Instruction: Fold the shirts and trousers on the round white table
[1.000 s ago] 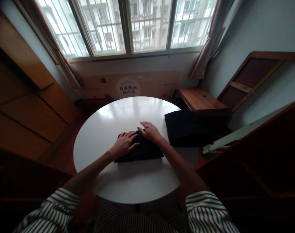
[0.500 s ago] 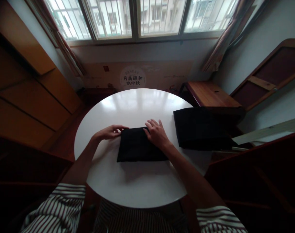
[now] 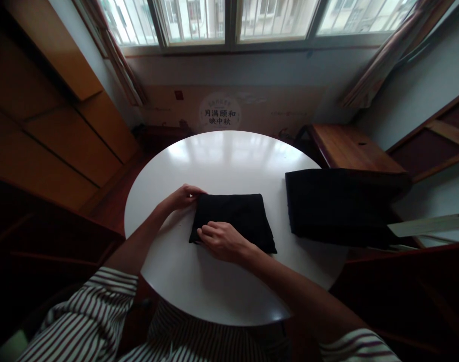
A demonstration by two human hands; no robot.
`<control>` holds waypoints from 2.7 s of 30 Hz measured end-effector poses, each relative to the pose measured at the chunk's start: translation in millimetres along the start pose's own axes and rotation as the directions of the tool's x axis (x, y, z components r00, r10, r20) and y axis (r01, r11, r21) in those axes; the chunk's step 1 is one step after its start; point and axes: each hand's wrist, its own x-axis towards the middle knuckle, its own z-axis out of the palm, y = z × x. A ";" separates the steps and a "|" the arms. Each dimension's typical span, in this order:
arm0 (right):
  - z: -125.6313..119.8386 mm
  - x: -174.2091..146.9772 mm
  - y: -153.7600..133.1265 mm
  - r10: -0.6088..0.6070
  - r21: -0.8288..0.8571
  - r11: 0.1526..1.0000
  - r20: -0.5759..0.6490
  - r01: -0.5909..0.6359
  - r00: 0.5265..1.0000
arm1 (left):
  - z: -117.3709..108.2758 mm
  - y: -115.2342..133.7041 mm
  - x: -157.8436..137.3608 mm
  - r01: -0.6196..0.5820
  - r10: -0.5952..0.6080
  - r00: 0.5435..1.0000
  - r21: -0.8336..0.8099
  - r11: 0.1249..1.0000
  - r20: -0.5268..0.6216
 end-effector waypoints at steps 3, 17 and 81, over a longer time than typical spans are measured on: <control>-3.7 0.0 -1.3 -0.075 -0.043 0.997 -0.064 0.072 0.995 | -0.3 -4.1 0.3 0.009 -0.009 1.000 -0.022 1.000 0.000; -1.1 2.7 -9.6 -0.087 -0.112 0.990 0.008 0.087 0.996 | -0.1 7.6 -0.4 -0.029 0.029 0.999 0.025 0.999 0.021; -101.0 -8.9 116.3 0.767 -0.171 0.529 0.515 -0.831 0.382 | -10.6 62.7 12.8 0.360 -0.358 0.933 0.141 0.922 -0.045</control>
